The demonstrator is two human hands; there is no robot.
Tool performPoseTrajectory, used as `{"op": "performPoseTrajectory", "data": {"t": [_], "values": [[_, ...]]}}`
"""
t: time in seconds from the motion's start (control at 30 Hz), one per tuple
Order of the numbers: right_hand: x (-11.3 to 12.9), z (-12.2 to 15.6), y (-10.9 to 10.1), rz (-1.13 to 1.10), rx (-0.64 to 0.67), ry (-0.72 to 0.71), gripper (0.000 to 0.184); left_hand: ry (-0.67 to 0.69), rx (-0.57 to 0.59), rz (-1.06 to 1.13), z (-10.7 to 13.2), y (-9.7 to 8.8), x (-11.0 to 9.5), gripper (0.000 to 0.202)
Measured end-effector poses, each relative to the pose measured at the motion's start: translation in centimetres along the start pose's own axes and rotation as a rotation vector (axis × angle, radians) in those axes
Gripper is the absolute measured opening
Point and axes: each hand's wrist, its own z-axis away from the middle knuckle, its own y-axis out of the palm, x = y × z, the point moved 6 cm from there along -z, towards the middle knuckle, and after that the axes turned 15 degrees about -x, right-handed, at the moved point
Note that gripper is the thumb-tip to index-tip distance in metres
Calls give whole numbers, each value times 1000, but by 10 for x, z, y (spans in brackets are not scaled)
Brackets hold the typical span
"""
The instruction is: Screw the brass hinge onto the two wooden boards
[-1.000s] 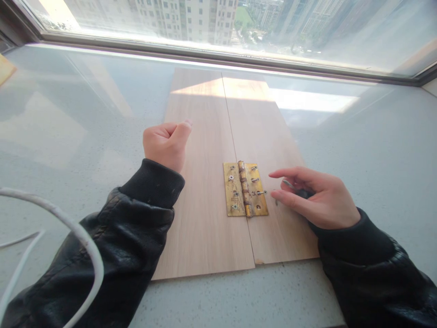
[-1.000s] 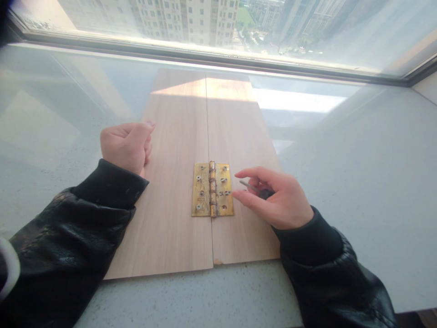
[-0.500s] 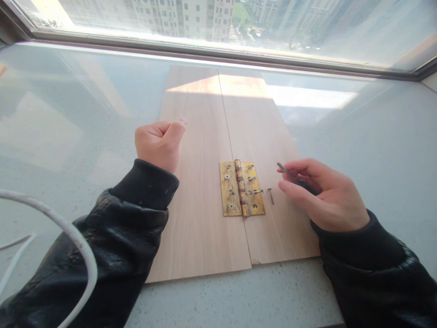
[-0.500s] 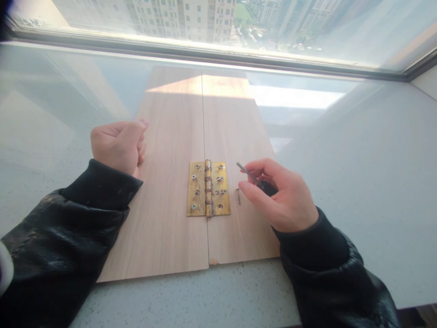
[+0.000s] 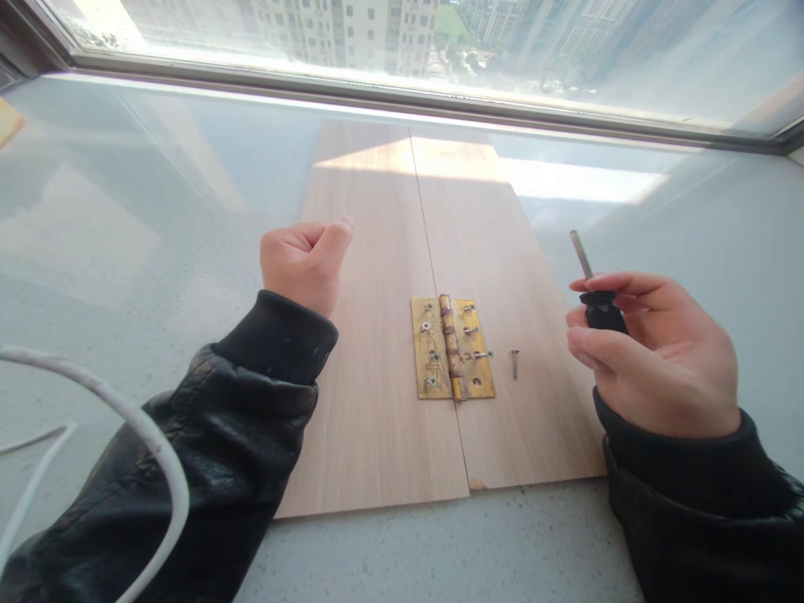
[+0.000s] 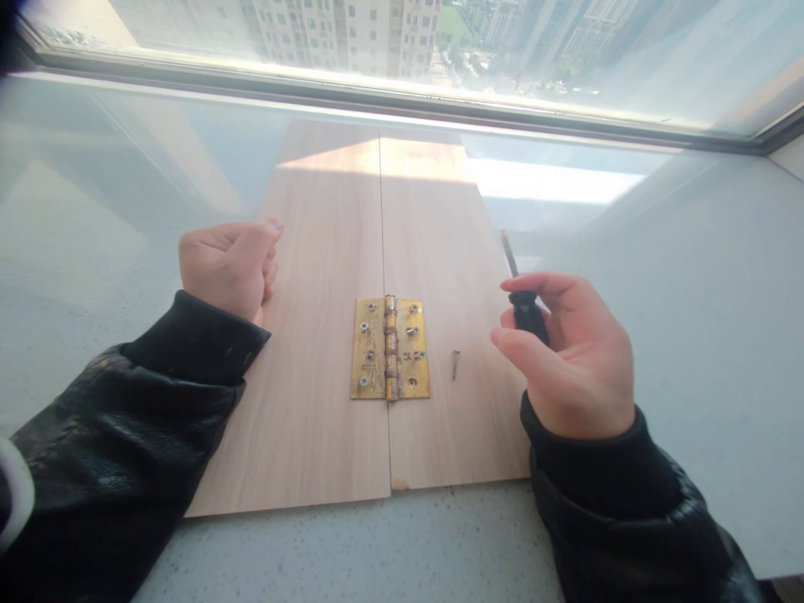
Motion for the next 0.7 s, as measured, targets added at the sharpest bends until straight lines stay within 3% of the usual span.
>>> {"op": "performPoseTrajectory", "data": {"t": [0.13, 0.37, 0.4, 0.57, 0.7], "values": [[1, 2, 6, -87, 95, 9, 45, 9, 2, 13, 0, 1, -1, 54], [19, 15, 2, -78, -171, 27, 2, 4, -3, 11, 0, 0, -1, 53], [20, 14, -1, -92, -200, 0, 4, 7, -6, 14, 0, 0, -2, 53], [18, 14, -1, -230, -67, -110, 14, 10, 25, -15, -1, 1, -1, 54], [14, 22, 0, -165, -50, -77, 21, 13, 55, -32, -2, 1, 0, 55]]}}
